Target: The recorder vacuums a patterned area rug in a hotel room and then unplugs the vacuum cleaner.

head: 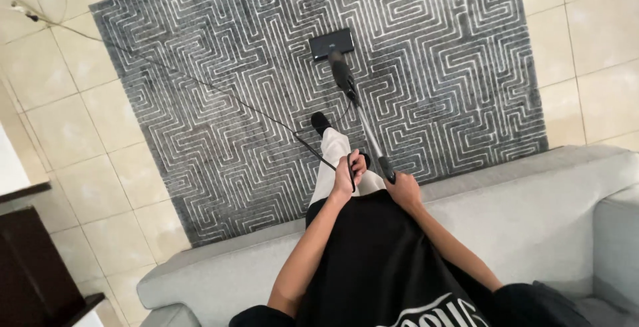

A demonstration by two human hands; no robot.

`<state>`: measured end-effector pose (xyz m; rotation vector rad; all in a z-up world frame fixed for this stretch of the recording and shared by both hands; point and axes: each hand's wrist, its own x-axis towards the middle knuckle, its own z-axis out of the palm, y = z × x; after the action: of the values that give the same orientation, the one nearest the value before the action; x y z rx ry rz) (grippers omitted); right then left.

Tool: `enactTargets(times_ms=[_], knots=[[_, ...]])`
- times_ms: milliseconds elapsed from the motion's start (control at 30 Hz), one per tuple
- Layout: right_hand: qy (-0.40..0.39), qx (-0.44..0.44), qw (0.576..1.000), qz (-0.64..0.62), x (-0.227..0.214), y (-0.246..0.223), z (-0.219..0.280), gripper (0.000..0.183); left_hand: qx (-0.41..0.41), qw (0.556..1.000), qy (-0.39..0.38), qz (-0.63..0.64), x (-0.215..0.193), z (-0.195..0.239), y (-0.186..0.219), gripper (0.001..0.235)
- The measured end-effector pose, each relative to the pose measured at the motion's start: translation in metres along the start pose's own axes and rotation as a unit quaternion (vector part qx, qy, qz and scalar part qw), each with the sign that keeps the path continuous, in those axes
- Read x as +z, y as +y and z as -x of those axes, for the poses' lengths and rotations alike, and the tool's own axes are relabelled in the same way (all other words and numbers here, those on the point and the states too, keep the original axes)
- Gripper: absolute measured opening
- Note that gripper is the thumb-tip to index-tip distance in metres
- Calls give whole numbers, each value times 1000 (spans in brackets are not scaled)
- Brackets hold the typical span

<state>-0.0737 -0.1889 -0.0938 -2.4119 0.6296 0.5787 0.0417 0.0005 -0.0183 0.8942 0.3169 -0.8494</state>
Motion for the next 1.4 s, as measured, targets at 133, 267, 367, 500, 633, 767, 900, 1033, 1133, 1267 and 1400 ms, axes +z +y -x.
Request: enactTargets(times_ms=[133,267,367,500,633,767,900,1033,1133,1267,1400], knots=[[8,15,999,34,-6,-35,-46,42,2,1000,5,16,2,-18,38,54],[8,34,999,37,-44,-85,-90,45,21,1000,-13,19,3,-40,74,54],[28,30,999,6,-62,-115,-115,42,11,1000,-19,8,-6,-61,82,55],[29,-3,1000,5,-55,-127,-160,43,-6,999,-40,17,-25,-95,94,55],[35,29,999,-6,-72,-162,-188,41,12,999,-31,-24,-33,-118,114,56],[33,20,999,-12,-91,-188,-221,42,-11,999,-2,-44,-34,-143,129,55],[56,10,998,-34,-88,-208,-261,42,12,1000,2,-13,-24,-151,170,54],[52,4,999,11,-112,-218,-313,47,16,1000,17,-17,-27,-186,182,52],[49,-12,999,16,-137,-229,-355,49,15,1000,7,18,-27,-215,198,52],[30,-24,999,7,-157,-240,-388,46,25,998,15,60,-14,-235,218,52],[15,-38,999,12,-184,-259,-418,52,61,996,28,64,7,-253,247,51]])
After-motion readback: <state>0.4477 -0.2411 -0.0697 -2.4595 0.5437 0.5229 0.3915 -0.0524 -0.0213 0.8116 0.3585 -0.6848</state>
